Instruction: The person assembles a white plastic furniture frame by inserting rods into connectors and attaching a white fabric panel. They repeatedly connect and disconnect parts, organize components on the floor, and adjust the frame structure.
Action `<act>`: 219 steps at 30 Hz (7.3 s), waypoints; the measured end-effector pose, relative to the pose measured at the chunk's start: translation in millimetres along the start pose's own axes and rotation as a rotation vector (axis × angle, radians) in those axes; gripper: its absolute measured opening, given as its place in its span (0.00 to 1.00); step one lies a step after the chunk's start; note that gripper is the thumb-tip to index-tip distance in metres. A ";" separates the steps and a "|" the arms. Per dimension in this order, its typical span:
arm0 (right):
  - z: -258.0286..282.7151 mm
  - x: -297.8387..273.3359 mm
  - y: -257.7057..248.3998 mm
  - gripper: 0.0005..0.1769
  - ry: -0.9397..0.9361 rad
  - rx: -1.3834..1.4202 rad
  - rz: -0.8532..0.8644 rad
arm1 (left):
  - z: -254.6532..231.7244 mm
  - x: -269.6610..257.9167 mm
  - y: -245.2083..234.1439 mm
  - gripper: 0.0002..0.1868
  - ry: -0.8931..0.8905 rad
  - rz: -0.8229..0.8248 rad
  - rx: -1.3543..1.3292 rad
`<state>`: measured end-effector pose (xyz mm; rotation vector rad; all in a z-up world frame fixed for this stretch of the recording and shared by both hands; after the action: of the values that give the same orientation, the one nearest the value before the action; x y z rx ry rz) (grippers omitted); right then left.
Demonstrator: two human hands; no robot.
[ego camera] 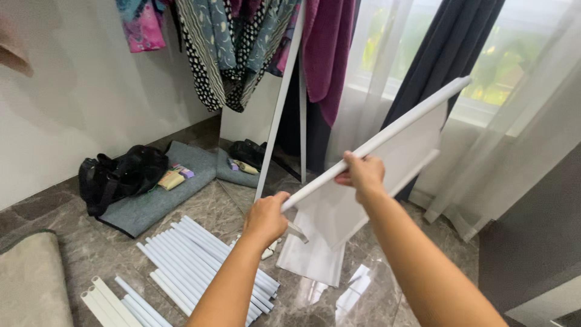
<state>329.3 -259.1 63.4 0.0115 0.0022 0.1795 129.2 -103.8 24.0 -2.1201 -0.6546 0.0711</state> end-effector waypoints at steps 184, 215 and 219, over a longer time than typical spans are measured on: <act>-87.5 16.9 106.7 0.26 0.582 1.100 0.176 | 3.9 36.6 40.8 0.18 0.186 -0.339 -0.649; -90.1 24.1 126.3 0.29 0.237 1.116 0.231 | 14.9 28.4 21.5 0.13 0.062 -0.456 -0.941; -69.1 46.9 75.2 0.29 0.306 1.271 0.127 | 39.0 24.3 -2.2 0.13 -0.099 -0.512 -1.020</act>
<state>361.8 -175.9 -4.9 1.2543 0.4216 0.2812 138.1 -62.1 6.7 -2.8077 -1.4999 -0.5537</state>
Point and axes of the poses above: each hand's wrist, its own x-axis towards the middle knuckle, its own y-axis out of the palm, z = x × y, the point moved 2 cm from there along x, towards the middle knuckle, and after that the axes turned 1 degree about -y, right-handed, at the moved point
